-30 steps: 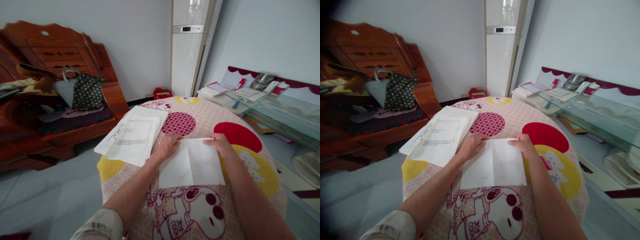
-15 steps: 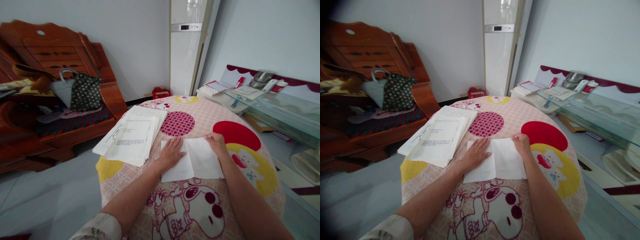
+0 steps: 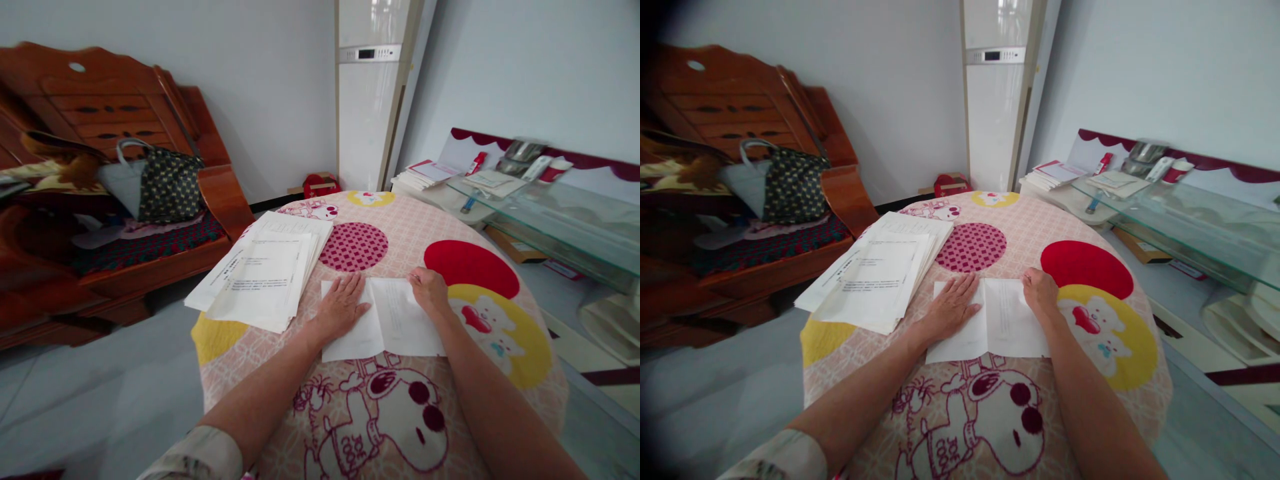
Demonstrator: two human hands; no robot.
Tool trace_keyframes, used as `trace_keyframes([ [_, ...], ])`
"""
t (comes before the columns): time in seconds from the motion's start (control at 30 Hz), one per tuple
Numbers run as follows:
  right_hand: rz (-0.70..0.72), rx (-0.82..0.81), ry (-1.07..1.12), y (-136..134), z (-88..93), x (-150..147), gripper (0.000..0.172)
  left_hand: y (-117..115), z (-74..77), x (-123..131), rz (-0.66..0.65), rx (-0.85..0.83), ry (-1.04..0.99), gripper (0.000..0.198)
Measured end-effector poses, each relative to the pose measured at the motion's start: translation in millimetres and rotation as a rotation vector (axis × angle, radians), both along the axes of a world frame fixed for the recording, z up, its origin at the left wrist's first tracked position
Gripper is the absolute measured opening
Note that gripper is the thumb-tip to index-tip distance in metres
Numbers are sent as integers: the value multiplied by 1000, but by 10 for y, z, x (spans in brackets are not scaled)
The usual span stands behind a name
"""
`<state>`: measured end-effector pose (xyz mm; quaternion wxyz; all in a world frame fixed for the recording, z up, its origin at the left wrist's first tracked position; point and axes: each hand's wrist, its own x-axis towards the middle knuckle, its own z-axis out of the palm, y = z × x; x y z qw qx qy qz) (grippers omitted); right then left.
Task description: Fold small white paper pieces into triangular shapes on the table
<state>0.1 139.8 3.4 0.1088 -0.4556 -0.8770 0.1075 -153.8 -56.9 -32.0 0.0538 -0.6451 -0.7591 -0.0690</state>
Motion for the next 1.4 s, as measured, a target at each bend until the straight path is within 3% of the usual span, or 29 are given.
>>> trace_keyframes([
  [0.3,21,24,-19,34,-17,48,25,-2,47,14,14,-59,-33,64],
  [0.57,-17,-63,244,87,-44,223,29,13,60,1,17,-11,-64,60],
  [0.67,-30,-87,197,7,-25,314,33,1,100,27,57,-34,-77,60],
  [1.0,-90,129,-35,-338,-49,312,33,-234,144,169,134,-86,-102,64],
  [1.4,-94,164,-106,-320,-63,394,35,-228,15,124,105,-6,-80,62],
])
